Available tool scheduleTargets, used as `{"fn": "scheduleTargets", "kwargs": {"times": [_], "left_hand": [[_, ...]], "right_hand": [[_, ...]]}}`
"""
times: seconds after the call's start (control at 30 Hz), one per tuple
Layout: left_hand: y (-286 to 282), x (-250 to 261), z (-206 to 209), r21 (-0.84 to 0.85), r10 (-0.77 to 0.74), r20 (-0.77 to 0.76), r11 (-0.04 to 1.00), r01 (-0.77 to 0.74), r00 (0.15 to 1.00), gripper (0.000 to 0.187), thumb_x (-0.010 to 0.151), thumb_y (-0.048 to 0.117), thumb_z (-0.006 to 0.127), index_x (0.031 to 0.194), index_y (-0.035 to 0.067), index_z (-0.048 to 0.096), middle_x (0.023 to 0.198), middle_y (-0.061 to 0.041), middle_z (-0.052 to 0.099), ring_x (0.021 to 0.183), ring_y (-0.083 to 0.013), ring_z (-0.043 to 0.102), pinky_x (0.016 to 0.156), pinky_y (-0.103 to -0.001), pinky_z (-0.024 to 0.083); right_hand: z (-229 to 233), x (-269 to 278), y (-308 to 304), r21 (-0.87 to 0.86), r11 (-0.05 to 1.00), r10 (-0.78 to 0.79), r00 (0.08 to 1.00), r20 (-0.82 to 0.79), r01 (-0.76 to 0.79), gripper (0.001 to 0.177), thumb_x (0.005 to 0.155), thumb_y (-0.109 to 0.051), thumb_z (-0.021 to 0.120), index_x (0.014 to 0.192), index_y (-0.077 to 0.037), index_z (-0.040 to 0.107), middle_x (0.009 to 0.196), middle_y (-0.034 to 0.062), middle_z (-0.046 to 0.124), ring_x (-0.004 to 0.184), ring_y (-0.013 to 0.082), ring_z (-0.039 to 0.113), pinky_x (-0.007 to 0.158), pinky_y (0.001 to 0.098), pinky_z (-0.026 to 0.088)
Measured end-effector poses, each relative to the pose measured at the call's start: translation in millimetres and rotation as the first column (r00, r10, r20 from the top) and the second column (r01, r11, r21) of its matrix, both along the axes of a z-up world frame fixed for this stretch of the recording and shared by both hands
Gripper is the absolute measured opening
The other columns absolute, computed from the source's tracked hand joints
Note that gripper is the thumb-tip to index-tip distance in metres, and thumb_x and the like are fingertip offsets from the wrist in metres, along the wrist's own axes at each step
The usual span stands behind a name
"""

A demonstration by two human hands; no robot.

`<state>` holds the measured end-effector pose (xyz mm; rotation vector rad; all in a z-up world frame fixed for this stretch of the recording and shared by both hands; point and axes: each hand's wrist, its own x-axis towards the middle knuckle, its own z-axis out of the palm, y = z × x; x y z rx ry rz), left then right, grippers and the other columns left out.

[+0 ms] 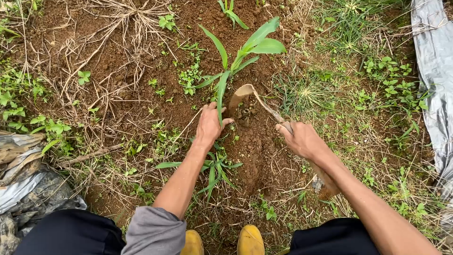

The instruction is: The person uses a hand hoe to loosen the soil around small corn plants and remove weeds. They repeatedly dig into the ground, pull out unwanted plants by hand, and clear the area around the crop.

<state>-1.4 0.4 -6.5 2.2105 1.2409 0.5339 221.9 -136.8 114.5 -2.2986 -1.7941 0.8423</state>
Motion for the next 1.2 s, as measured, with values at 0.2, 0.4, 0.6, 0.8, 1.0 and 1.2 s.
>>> {"fn": "scheduleTargets", "kwargs": {"times": [0.2,0.4,0.6,0.8,1.0,1.2], "left_hand": [[-14,-19,-24,-0.238,0.137,0.048,0.963,-0.122,0.989,0.023,0.089,0.012,0.058,0.106,-0.004,0.061,0.102,-0.025,0.062,0.095,-0.0417,0.062,0.08,-0.054,0.054],[-51,11,6,-0.346,0.006,0.028,0.938,0.004,1.0,0.014,0.084,0.009,0.064,0.096,0.005,0.069,0.104,-0.019,0.065,0.091,-0.032,0.065,0.071,-0.041,0.056],[-89,28,57,-0.065,-0.091,-0.153,0.995,0.082,0.984,0.034,0.087,0.014,0.055,0.12,0.005,0.057,0.121,-0.021,0.05,0.105,-0.0332,0.058,0.066,-0.035,0.056],[-61,26,2,0.043,0.061,-0.21,0.998,-0.053,0.976,0.037,0.092,0.016,0.054,0.124,-0.004,0.055,0.114,-0.02,0.052,0.095,-0.029,0.058,0.064,-0.035,0.055],[-81,43,-5,-0.451,0.349,0.245,0.867,-0.212,0.905,0.033,0.092,0.019,0.033,0.093,0.001,0.06,0.067,-0.01,0.051,0.061,-0.0232,0.053,0.062,-0.039,0.048],[-116,77,26,0.014,-0.161,-0.034,0.987,0.161,0.986,0.031,0.078,0.014,0.051,0.103,0.003,0.066,0.103,-0.014,0.057,0.084,-0.0236,0.062,0.056,-0.029,0.052]], "right_hand": [[-1,14,4,0.106,0.976,-0.183,0.98,-0.078,0.191,0.042,0.097,-0.032,0.042,0.062,-0.008,0.049,0.053,0.0129,0.05,0.057,0.03,0.058,0.059,0.0425,0.047],[-6,17,4,0.129,0.981,-0.138,0.988,-0.066,0.145,0.041,0.098,-0.029,0.043,0.062,-0.008,0.047,0.052,0.0124,0.046,0.054,0.0275,0.056,0.057,0.0405,0.047],[-4,19,2,0.127,0.978,-0.156,0.983,-0.097,0.168,0.039,0.098,-0.028,0.045,0.065,-0.007,0.046,0.052,0.0125,0.047,0.052,0.0265,0.054,0.057,0.0396,0.048],[-9,21,-2,0.116,0.99,-0.07,0.994,-0.083,0.08,0.039,0.095,-0.028,0.046,0.063,-0.005,0.047,0.051,0.0121,0.045,0.051,0.0266,0.054,0.054,0.0394,0.043],[-4,22,-2,0.111,0.989,-0.086,0.989,-0.118,0.099,0.04,0.095,-0.029,0.046,0.062,-0.006,0.047,0.05,0.0116,0.044,0.049,0.0268,0.053,0.052,0.0384,0.043],[-16,32,3,0.127,0.977,-0.159,0.983,-0.093,0.17,0.04,0.095,-0.03,0.048,0.065,-0.005,0.05,0.053,0.0156,0.048,0.055,0.0298,0.058,0.056,0.041,0.046]]}}
